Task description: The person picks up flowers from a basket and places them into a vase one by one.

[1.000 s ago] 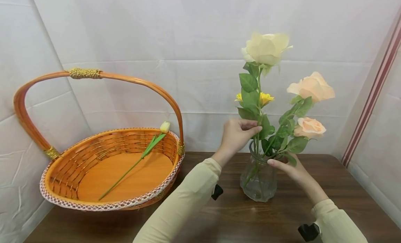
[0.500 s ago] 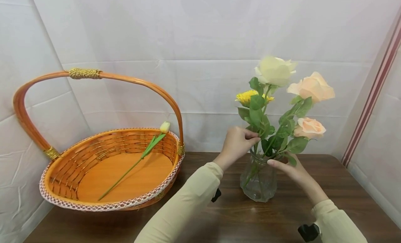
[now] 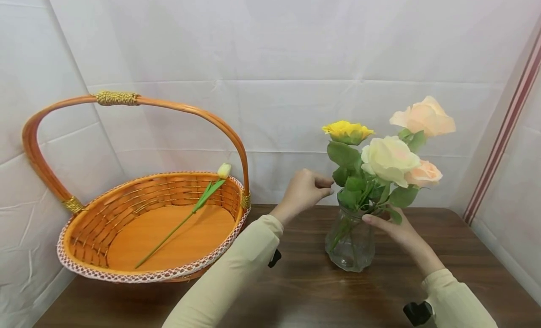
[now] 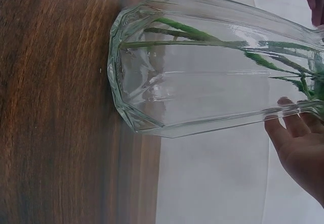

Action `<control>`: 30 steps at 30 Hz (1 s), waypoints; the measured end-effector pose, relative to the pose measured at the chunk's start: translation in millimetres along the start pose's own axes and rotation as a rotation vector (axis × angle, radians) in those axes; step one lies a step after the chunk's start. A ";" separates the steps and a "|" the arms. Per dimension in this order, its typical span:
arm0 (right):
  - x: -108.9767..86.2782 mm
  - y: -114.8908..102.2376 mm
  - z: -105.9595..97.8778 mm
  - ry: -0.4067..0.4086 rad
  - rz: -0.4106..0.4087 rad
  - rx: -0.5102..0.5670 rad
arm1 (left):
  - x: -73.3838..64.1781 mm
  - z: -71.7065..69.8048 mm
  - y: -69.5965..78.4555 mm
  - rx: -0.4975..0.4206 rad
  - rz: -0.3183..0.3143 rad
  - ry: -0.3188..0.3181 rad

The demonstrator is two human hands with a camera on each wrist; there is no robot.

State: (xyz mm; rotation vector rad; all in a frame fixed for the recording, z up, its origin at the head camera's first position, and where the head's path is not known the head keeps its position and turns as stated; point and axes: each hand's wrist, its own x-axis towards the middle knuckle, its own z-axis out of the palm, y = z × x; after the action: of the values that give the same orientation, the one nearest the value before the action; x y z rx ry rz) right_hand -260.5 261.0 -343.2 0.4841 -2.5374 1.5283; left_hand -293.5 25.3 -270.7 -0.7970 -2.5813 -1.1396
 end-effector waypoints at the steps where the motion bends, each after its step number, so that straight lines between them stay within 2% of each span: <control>1: 0.0 0.3 -0.2 -0.001 0.005 -0.004 | -0.1 -2.8 -0.9 -0.009 -0.007 0.001; 8: 1.6 1.7 -0.6 -0.012 0.002 0.007 | -3.8 -25.2 0.4 -0.074 -0.028 -0.008; 15: 0.9 0.8 -0.8 -0.012 0.018 0.033 | -17.5 -53.7 8.2 -0.122 -0.018 -0.013; 20: 1.0 2.1 -0.5 -0.010 0.018 0.020 | -28.5 -75.8 9.9 -0.116 -0.024 -0.003; 25: 1.2 2.3 -0.7 0.000 0.000 -0.019 | -38.4 -98.6 6.2 -0.114 -0.060 0.021; 30: 2.4 2.6 -1.5 0.002 -0.010 -0.036 | -48.1 -120.1 -3.7 -0.111 -0.078 0.057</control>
State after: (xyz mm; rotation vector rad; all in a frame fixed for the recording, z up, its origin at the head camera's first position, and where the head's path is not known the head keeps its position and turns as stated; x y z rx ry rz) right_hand -263.7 263.0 -343.9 0.4887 -2.5525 1.4758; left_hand -258.7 -83.7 -210.3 -0.6804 -2.5416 -1.3187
